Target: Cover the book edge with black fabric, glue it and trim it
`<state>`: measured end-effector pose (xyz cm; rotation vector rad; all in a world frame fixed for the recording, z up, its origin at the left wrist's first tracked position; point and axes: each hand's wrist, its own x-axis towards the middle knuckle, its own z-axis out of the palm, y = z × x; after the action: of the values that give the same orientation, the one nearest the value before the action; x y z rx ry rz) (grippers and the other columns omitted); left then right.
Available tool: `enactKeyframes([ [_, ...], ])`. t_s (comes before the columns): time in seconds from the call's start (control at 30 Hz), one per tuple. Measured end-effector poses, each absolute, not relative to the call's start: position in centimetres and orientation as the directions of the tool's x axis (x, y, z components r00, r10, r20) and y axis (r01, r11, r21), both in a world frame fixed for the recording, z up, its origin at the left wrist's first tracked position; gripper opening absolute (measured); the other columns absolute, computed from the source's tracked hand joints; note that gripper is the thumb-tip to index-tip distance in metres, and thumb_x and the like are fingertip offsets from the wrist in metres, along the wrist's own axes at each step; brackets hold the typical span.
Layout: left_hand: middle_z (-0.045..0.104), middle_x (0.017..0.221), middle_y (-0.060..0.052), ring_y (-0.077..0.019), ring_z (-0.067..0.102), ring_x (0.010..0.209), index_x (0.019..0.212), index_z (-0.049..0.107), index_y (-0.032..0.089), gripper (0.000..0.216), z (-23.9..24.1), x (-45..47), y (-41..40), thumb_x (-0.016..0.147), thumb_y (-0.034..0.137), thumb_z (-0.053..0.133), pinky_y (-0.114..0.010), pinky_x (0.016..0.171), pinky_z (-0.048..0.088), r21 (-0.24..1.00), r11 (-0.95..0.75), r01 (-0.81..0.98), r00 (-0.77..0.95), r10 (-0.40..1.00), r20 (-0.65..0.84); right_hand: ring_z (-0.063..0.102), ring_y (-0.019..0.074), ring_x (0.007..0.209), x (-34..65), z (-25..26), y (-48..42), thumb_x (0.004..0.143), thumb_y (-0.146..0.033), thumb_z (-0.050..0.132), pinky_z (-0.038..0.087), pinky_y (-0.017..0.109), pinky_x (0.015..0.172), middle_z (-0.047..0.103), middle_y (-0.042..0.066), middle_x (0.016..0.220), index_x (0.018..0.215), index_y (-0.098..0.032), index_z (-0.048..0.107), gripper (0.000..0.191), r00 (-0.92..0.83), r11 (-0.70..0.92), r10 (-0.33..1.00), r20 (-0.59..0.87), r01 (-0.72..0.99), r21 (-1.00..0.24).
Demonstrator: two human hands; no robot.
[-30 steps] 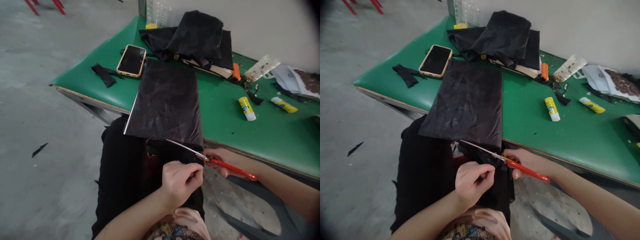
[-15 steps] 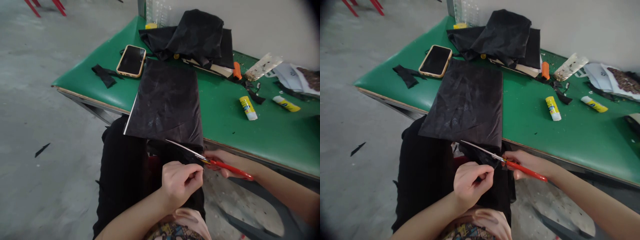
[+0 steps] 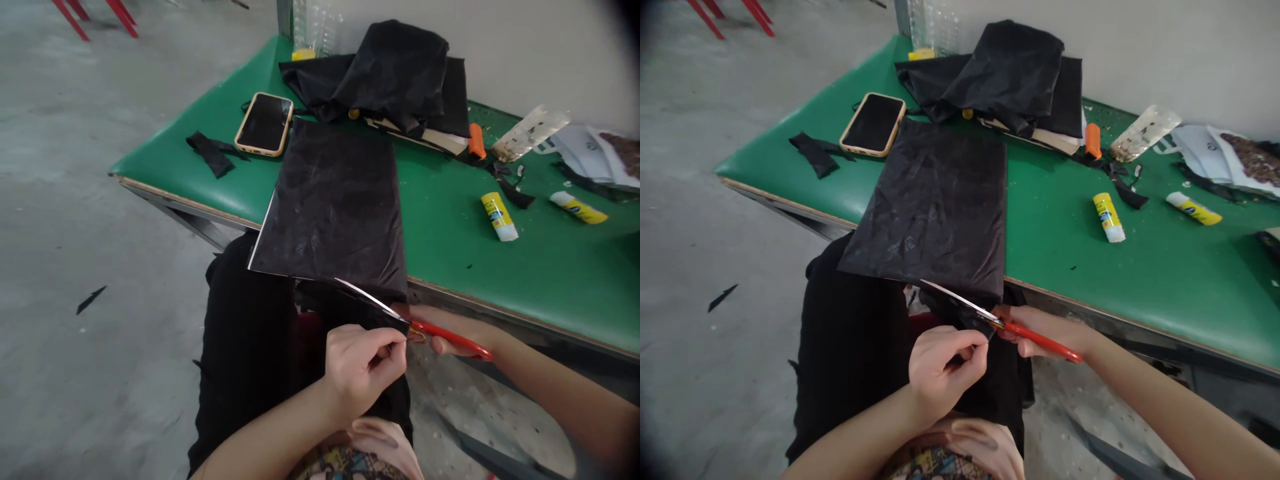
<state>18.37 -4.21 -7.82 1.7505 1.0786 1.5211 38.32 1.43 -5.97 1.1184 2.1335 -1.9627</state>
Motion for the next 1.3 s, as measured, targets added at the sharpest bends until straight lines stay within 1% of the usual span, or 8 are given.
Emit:
enactKeyframes([
  [0.13, 0.052, 0.046, 0.007, -0.006, 0.045, 0.041, 0.077, 0.062, 0.014, 0.008, -7.9, 18.4, -4.2, 0.077, 0.006, 0.06, -0.021, 0.048, 0.038, 0.843, -0.501, 0.196, 0.031, 0.862, 0.505, 0.033, 0.01, 0.061, 38.7, -7.0, 1.3, 0.057, -0.088, 0.045, 0.031, 0.022, 0.051, 0.042, -0.001, 0.071, 0.096, -0.015, 0.054, 0.083, -0.73, -0.183, 0.493, -0.474, 0.446, -0.876],
  [0.3, 0.053, 0.047, 0.006, -0.0062, 0.046, 0.043, 0.076, 0.062, 0.015, 0.007, -7.8, 18.4, -4.1, 0.077, 0.008, 0.061, -0.021, 0.049, 0.039, 0.851, -0.486, 0.199, 0.018, 0.87, 0.492, 0.036, 0.0107, 0.06, 39.5, -7.6, 1.5, 0.05, -0.082, 0.059, 0.03, 0.022, 0.051, 0.047, -0.001, 0.07, 0.09, -0.016, 0.057, 0.078, -0.663, -0.23, 0.538, -0.521, 0.479, -0.847],
  [0.47, 0.053, 0.047, 0.007, -0.0063, 0.047, 0.042, 0.077, 0.062, 0.015, 0.008, -7.8, 18.4, -4.1, 0.076, 0.008, 0.061, -0.021, 0.048, 0.039, 0.848, -0.495, 0.192, 0.015, 0.865, 0.501, 0.037, 0.011, 0.062, 39.5, -7.3, 1.8, 0.045, -0.08, 0.063, 0.03, 0.022, 0.052, 0.048, -0.001, 0.073, 0.091, -0.016, 0.059, 0.079, -0.63, -0.261, 0.535, -0.563, 0.51, -0.819],
  [0.63, 0.053, 0.046, 0.007, -0.0065, 0.048, 0.042, 0.075, 0.061, 0.017, 0.008, -7.6, 18.4, -4.2, 0.077, 0.01, 0.059, -0.02, 0.048, 0.04, 0.854, -0.48, 0.201, -0.001, 0.872, 0.49, 0.033, 0.0094, 0.057, 39.7, -7.3, 1.9, 0.048, -0.077, 0.066, 0.025, 0.022, 0.049, 0.041, -0.004, 0.065, 0.089, -0.015, 0.059, 0.074, -0.616, -0.201, 0.545, -0.569, 0.563, -0.802],
  [0.83, 0.054, 0.047, 0.007, -0.0068, 0.05, 0.042, 0.078, 0.061, 0.018, 0.008, -7.5, 18.3, -4.3, 0.076, 0.01, 0.059, -0.02, 0.049, 0.041, 0.853, -0.482, 0.201, -0.002, 0.871, 0.492, 0.034, 0.0095, 0.056, 39.6, -6.6, 1.9, 0.059, -0.078, 0.059, 0.025, 0.022, 0.048, 0.042, -0.003, 0.062, 0.085, -0.014, 0.057, 0.069, -0.639, -0.01, 0.58, -0.506, 0.615, -0.788],
  [1.03, 0.057, 0.053, 0.006, -0.0066, 0.054, 0.046, 0.079, 0.059, 0.018, 0.011, -7.0, 18.1, -4.5, 0.074, 0.008, 0.057, -0.018, 0.051, 0.045, 0.882, -0.435, 0.18, 0.015, 0.898, 0.439, 0.047, 0.015, 0.071, 39.5, -5.1, 1.4, 0.078, -0.078, 0.033, 0.039, 0.027, 0.062, 0.054, 0.006, 0.088, 0.107, -0.014, 0.049, 0.071, -0.79, 0.1, 0.441, -0.426, 0.515, -0.851],
  [1.13, 0.058, 0.055, 0.005, -0.007, 0.055, 0.048, 0.078, 0.057, 0.018, 0.015, -6.7, 17.8, -4.8, 0.072, 0.005, 0.054, -0.019, 0.052, 0.045, 0.872, -0.443, 0.209, 0.029, 0.894, 0.447, 0.046, 0.0161, 0.077, 39.4, -4.4, 1.1, 0.078, -0.079, 0.027, 0.041, 0.027, 0.067, 0.052, 0.008, 0.095, 0.114, -0.015, 0.045, 0.076, -0.824, 0.091, 0.389, -0.412, 0.48, -0.873],
  [1.3, 0.06, 0.058, 0.004, -0.0077, 0.057, 0.051, 0.078, 0.056, 0.018, 0.016, -6.7, 17.0, -5.5, 0.071, 0.003, 0.053, -0.019, 0.054, 0.045, 0.868, -0.44, 0.229, 0.074, 0.897, 0.435, 0.04, 0.0131, 0.068, 39.5, -4.5, 0.8, 0.07, -0.085, 0.029, 0.037, 0.024, 0.058, 0.049, 0.004, 0.086, 0.112, -0.016, 0.046, 0.083, -0.805, 0.015, 0.403, -0.437, 0.483, -0.876],
])
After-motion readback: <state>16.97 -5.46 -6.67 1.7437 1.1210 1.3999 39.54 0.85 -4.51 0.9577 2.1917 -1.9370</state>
